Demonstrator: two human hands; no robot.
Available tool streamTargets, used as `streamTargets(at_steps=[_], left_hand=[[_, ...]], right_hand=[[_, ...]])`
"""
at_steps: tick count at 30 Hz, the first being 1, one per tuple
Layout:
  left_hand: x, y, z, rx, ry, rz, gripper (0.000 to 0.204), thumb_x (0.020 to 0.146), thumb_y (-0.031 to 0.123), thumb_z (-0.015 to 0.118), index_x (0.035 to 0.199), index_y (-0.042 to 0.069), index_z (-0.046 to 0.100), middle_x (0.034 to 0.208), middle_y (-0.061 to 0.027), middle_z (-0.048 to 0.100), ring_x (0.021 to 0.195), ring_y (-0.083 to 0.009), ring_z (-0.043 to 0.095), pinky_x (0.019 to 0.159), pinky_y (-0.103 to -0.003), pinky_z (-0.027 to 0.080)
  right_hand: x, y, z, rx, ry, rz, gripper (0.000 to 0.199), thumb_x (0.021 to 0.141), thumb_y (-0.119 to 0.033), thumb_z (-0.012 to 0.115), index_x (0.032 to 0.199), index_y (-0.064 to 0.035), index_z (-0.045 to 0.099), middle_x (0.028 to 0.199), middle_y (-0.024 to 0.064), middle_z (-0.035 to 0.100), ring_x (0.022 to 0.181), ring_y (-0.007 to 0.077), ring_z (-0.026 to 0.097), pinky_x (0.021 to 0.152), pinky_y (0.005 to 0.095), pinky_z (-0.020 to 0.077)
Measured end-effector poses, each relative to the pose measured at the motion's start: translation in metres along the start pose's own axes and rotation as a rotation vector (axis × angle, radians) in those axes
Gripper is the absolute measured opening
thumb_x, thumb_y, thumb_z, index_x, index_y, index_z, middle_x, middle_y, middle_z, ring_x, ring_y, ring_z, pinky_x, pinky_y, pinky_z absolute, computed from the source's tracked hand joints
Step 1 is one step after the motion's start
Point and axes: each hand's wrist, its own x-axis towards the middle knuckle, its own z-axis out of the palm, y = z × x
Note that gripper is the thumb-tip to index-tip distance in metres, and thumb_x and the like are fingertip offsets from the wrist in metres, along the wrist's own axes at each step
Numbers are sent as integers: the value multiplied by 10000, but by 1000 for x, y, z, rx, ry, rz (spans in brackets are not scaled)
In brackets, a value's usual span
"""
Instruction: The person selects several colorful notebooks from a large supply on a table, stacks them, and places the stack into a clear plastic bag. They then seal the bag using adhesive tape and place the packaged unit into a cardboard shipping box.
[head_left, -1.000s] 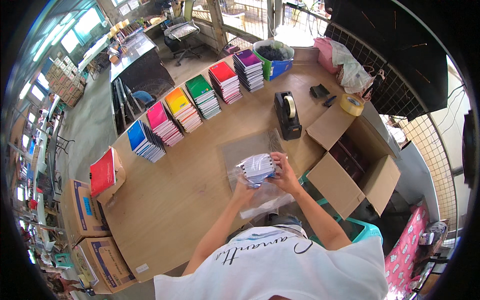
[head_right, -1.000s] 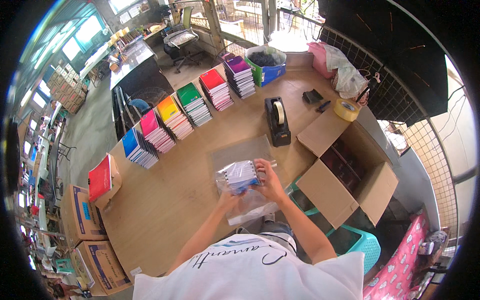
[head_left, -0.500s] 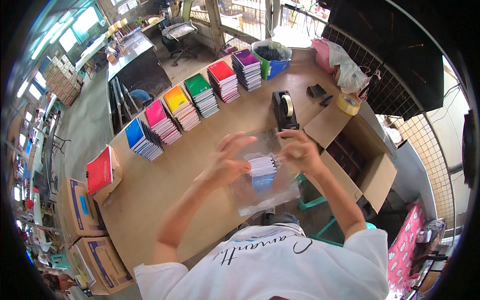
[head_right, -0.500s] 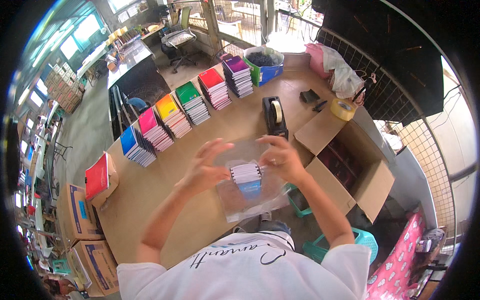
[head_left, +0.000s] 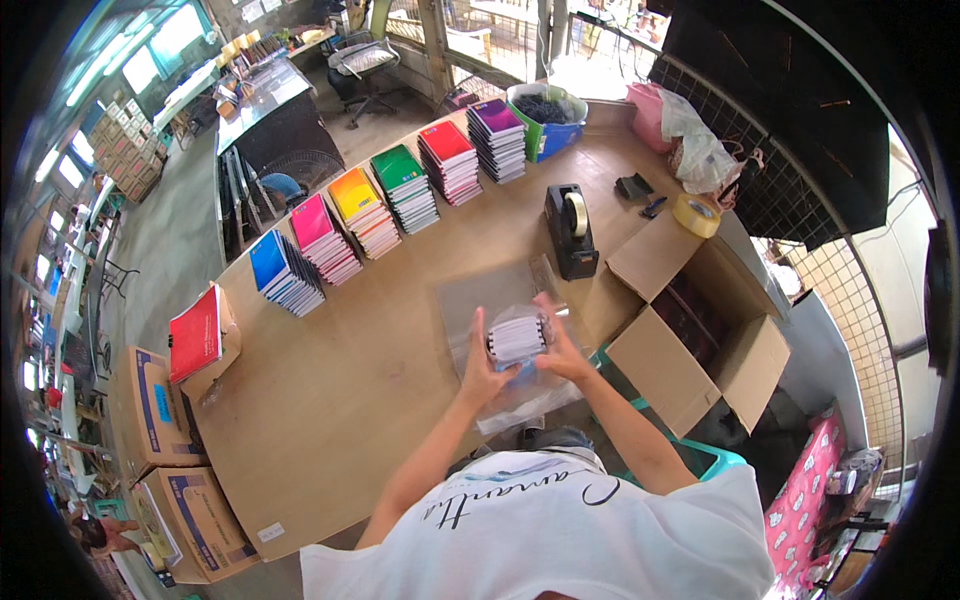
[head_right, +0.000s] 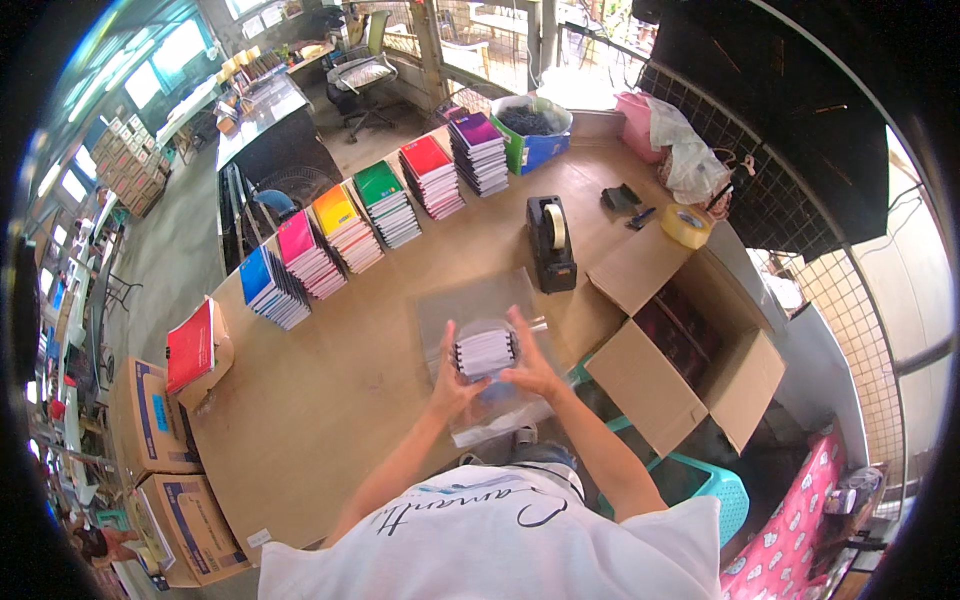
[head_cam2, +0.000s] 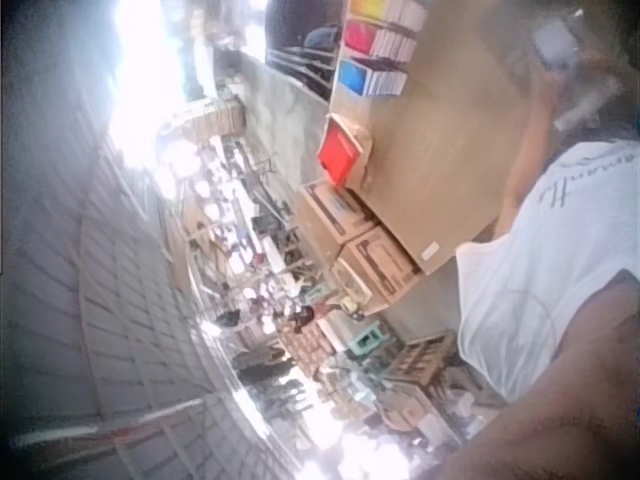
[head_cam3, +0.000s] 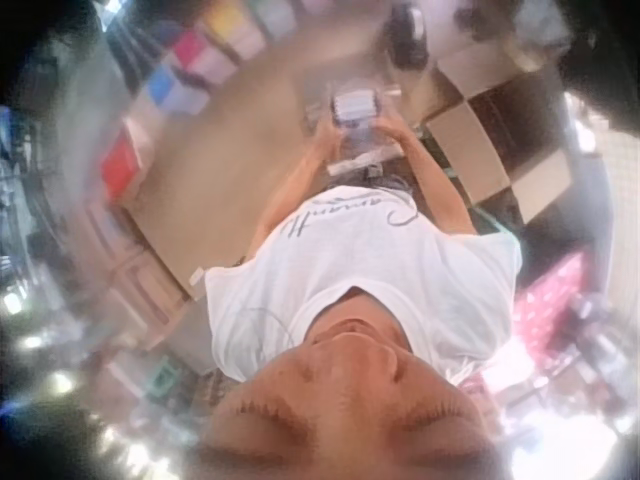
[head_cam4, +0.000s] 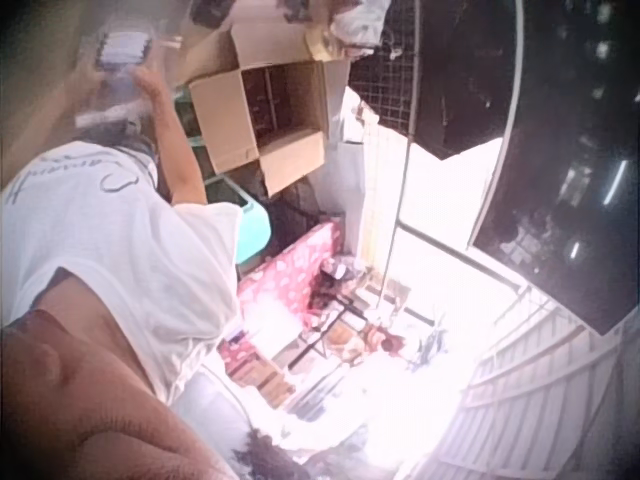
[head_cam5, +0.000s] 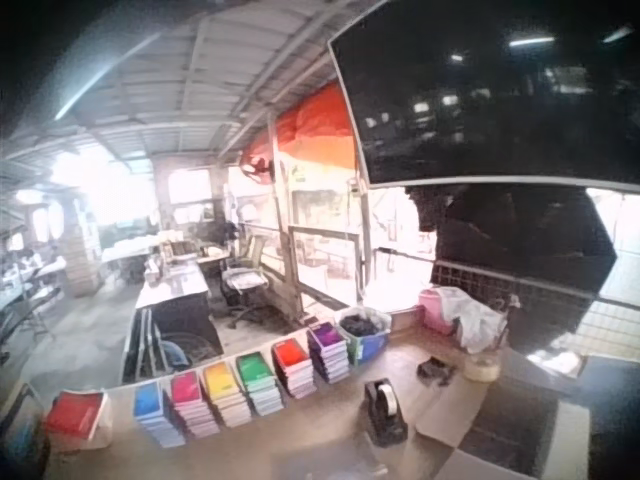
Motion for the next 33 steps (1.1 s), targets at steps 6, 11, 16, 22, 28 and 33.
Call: streamTargets(at_steps=[6,11,16,22,28,33], left_hand=[[-30,-22,-1,483,320,491,658,669,28,760,1197,56,369,1235,-158,472,1060,-316,499,938,-421,399],[-9,1,-34,698,-77,643,591,651,19,733,1131,74,393,1146,-174,529,1084,-354,500,974,-459,359],[-3,1,-63,763,-76,681,582,636,-18,687,1145,88,423,1197,-156,505,1155,-355,456,988,-477,349],[-7,10,-56,827,-171,550,591,656,4,673,1199,99,460,1232,-123,482,1188,-333,426,1015,-497,323],[0,22,-60,932,-252,623,559,688,58,668,1206,134,473,1280,-66,487,1217,-276,426,1085,-523,233],[6,24,-66,998,-338,655,553,722,95,635,1250,139,478,1318,-27,487,1276,-250,397,1148,-534,84]], right_hand=[[71,-160,-22,-877,-733,-86,452,682,-179,757,1096,-115,586,1106,62,623,842,265,629,713,371,494],[103,-110,-30,-896,-904,-392,183,713,-101,674,859,-74,566,902,70,623,724,302,616,616,406,492],[110,-105,-19,-756,-882,-394,121,727,-81,659,791,-76,556,851,55,612,748,274,619,626,396,499],[106,-123,-17,-903,-857,-433,128,724,-101,671,811,-92,578,828,40,603,788,259,615,622,390,498],[110,-119,-18,-868,-903,-362,128,723,-103,669,779,-77,557,800,54,584,794,266,608,627,401,493],[110,-116,-13,-799,-894,-395,141,729,-90,664,753,-56,529,784,73,567,785,283,593,641,395,492]])
